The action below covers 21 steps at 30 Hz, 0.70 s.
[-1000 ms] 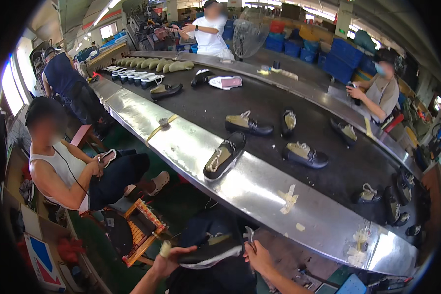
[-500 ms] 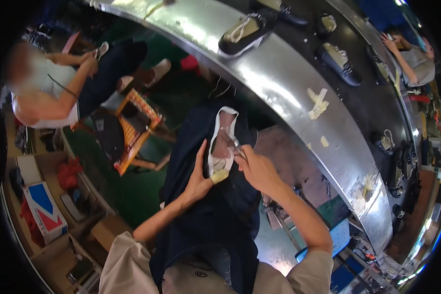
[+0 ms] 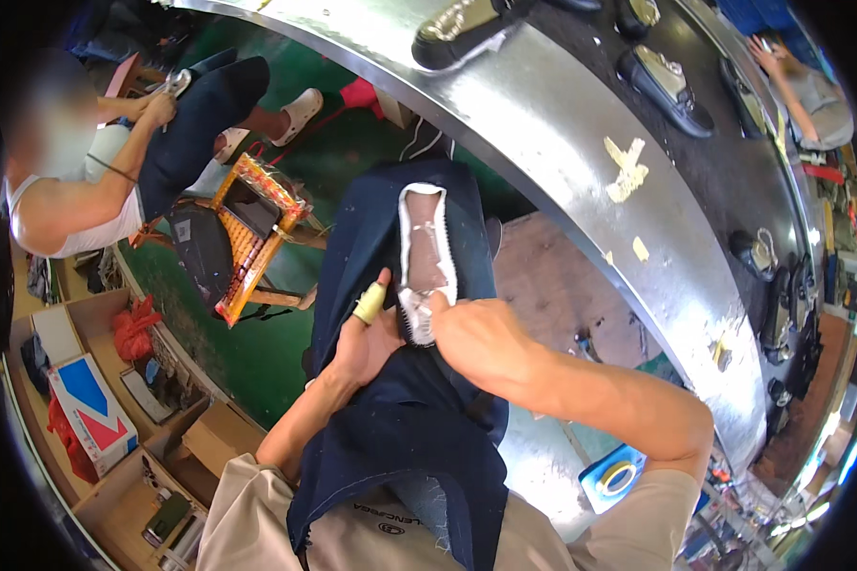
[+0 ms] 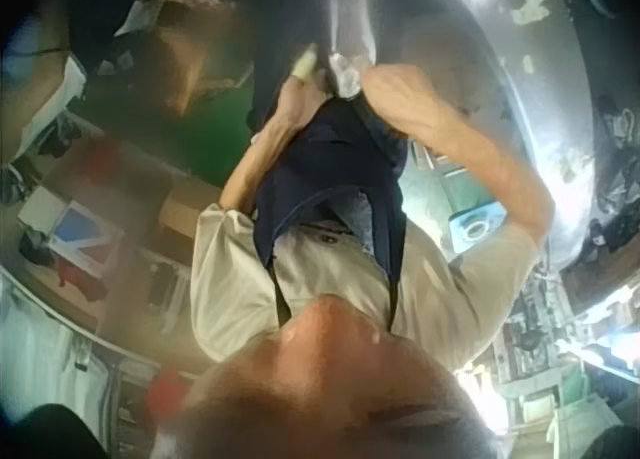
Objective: Pulling and hammering shoe uppers over lasts on a production line.
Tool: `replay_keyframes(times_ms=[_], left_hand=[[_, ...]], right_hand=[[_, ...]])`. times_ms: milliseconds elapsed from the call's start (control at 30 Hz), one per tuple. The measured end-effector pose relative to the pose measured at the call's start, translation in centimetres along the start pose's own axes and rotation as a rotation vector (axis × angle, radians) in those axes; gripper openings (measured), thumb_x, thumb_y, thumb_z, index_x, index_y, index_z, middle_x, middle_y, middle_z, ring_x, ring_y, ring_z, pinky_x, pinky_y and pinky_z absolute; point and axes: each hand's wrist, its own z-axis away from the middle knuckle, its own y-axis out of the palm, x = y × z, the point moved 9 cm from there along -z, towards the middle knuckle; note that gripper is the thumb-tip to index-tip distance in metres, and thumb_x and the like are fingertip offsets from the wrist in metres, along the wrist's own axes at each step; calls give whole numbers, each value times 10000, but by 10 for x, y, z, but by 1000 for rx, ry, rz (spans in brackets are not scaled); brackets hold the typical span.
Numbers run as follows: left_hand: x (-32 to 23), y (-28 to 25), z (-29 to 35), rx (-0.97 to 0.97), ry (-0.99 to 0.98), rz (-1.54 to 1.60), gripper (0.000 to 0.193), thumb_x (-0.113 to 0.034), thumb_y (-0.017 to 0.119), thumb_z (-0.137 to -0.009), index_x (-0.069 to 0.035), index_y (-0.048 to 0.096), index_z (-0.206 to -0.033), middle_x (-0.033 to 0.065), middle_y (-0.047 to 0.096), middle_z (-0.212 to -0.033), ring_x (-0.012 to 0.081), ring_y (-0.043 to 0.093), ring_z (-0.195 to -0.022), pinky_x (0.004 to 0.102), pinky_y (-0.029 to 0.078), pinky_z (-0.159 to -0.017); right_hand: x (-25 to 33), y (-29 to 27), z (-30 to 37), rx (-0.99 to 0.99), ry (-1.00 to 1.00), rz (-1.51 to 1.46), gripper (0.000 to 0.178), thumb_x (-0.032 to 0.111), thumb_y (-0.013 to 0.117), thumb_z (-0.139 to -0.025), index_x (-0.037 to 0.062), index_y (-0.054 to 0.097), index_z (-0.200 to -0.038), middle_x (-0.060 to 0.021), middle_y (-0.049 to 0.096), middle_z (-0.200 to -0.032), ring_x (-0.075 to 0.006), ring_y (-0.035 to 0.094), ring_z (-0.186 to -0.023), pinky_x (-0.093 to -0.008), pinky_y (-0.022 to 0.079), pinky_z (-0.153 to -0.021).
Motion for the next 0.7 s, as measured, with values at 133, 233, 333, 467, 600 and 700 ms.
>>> replay_keyframes(times_ms=[133, 233, 333, 467, 600, 700], left_hand=[[12, -42, -14, -153, -124, 2, 591, -495, 307, -1117, -136, 376, -1581, 118, 466, -1573, 283, 443, -1450, 500, 303, -1225], [6, -53, -27, -159, -190, 115, 613, -526, 339, -1102, -122, 403, -1559, 101, 499, -1542, 267, 484, -1414, 493, 338, -1207], [-12, -34, -32, -111, -179, -15, 573, -524, 443, -1069, -128, 508, -1479, 90, 604, -1428, 283, 569, -1325, 512, 431, -1128], [-8, -47, -36, -196, -261, -235, 525, -484, 500, -1050, -119, 555, -1424, 107, 647, -1356, 291, 618, -1244, 523, 457, -1096], [7, -72, -42, -204, -227, -329, 484, -439, 587, -1017, -93, 601, -1355, 116, 685, -1270, 290, 651, -1173, 475, 489, -1060], [2, -74, -51, -226, -175, -404, 470, -419, 608, -1011, -76, 615, -1332, 102, 713, -1190, 267, 681, -1094, 440, 522, -1004]], right_hand=[[0, 42, -26, 23, 52, -128, 186, -19, 573, -826, -87, 550, -998, -262, 682, -717, -423, 714, -687, -492, 565, -588], [-14, 57, -37, -86, 121, -235, 179, 104, 574, -981, -66, 526, -1008, -260, 677, -714, -440, 700, -686, -521, 555, -589], [-11, 66, -27, -211, 212, -345, 230, 187, 558, -1033, -36, 509, -1005, -256, 676, -725, -447, 690, -677, -535, 547, -594], [-17, 102, -11, -178, 389, -760, 237, 229, 548, -1058, -4, 523, -1019, -189, 707, -759, -336, 722, -656, -432, 572, -557], [-37, 126, 1, 225, 453, -1263, 269, 286, 540, -1072, 20, 564, -1042, -127, 729, -810, -217, 737, -707, -329, 582, -562], [-34, 92, 1, 128, 297, -802, 316, 335, 576, -1055, 20, 580, -1030, -171, 732, -826, -289, 730, -681, -373, 568, -548]])
